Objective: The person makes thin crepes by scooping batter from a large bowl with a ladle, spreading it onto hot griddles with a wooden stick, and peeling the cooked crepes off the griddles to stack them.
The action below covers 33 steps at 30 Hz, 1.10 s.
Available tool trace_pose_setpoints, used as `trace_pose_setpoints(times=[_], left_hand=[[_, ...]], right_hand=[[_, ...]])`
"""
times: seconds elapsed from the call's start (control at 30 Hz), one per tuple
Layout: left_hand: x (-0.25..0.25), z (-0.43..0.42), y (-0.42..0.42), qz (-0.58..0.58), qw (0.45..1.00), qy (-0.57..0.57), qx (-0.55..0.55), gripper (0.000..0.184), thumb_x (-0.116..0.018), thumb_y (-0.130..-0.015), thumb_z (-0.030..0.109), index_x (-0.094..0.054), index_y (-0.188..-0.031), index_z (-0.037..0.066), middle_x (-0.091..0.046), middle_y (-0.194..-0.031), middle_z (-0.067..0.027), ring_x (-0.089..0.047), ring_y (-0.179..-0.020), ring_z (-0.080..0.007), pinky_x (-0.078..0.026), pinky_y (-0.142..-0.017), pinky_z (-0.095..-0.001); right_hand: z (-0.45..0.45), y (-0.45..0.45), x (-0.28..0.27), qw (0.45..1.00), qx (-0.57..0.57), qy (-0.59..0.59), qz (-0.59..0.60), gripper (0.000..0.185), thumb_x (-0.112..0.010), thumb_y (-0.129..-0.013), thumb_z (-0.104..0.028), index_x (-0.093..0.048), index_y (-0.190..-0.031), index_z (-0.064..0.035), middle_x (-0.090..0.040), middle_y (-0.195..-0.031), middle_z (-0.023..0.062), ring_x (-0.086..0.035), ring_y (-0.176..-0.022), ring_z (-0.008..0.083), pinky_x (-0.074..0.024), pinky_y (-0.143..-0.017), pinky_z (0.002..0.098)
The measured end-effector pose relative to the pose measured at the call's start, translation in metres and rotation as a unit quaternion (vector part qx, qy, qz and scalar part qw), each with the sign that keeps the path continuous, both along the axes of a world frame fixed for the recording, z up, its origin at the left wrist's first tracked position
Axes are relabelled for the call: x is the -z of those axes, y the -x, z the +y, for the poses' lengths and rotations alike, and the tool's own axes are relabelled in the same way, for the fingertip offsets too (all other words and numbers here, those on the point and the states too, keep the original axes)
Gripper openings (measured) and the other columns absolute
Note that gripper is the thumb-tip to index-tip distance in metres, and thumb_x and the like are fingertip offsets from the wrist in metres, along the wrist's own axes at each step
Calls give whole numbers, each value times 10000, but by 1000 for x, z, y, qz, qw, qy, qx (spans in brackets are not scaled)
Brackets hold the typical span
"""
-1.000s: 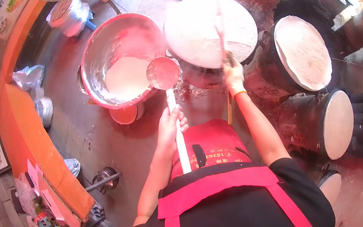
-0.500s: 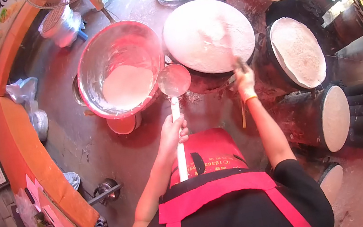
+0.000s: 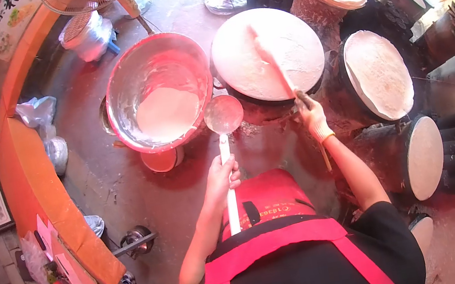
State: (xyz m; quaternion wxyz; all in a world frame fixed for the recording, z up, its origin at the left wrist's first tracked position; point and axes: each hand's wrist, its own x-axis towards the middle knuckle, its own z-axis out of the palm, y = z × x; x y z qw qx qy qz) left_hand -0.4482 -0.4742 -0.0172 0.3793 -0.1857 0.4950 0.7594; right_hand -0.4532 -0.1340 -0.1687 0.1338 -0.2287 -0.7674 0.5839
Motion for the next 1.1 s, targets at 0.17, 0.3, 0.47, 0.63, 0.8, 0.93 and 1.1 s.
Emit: trace_pose_setpoints(times=[0.17,0.3,0.47,0.63,0.8,0.93,1.1], left_hand=[[0,13,-3,0,1000,10,5,159,-546,-989,170,-469,-1067,55,-492,-822,-21,-401,-562,-47,-295,-408,-162],[4,29,17,35,998,37,39,143,-552,-987,174,-468,-996,59,-488,-798,-7,-415,-567,-49,-308,-410,-174],[39,68,101,156,980,90,89,120,-519,-974,131,-436,-915,69,-450,-680,9,-426,-494,-74,-338,-410,-222],[88,139,157,189,966,153,85,151,-479,-903,49,-457,-1033,-24,-491,-660,-46,-523,-484,-159,-467,-393,-314],[92,140,167,-154,959,-237,5,109,-512,-940,39,-406,-918,25,-437,-723,-47,-412,-493,-103,-392,-410,-219],[-8,70,155,-126,959,-224,121,119,-452,-1006,98,-419,-979,-13,-389,-702,-3,-371,-497,-43,-322,-363,-144],[-16,57,166,-188,952,-201,130,128,-458,-1008,106,-431,-1011,-19,-380,-700,6,-352,-480,-28,-284,-331,-137]], right_hand=[[50,14,-24,984,33,173,-31,387,-614,-953,-143,-568,-1296,29,-656,-1130,63,-571,-867,50,-461,-771,185],[37,-19,-38,986,-43,160,-17,384,-613,-937,-61,-560,-1304,39,-643,-1105,37,-559,-930,58,-439,-820,173],[13,-106,-49,997,-28,75,6,362,-577,-939,-13,-563,-1296,46,-600,-1290,114,-554,-1175,151,-421,-1005,255],[-50,-89,-7,976,112,185,-1,358,-579,-968,-160,-586,-1324,-119,-493,-653,-63,-362,-449,24,-275,-387,208],[-92,-80,-57,908,52,405,-95,368,-591,-960,-272,-586,-1311,-160,-433,-532,-34,-340,-357,65,-236,-334,245],[-51,-61,-93,952,157,260,-33,269,-596,-965,-249,-662,-1224,-222,-452,-531,-65,-348,-362,48,-248,-317,249],[-110,-75,-61,995,48,70,-58,389,-632,-951,-190,-588,-1286,4,-659,-1155,76,-566,-1021,97,-444,-920,245]])
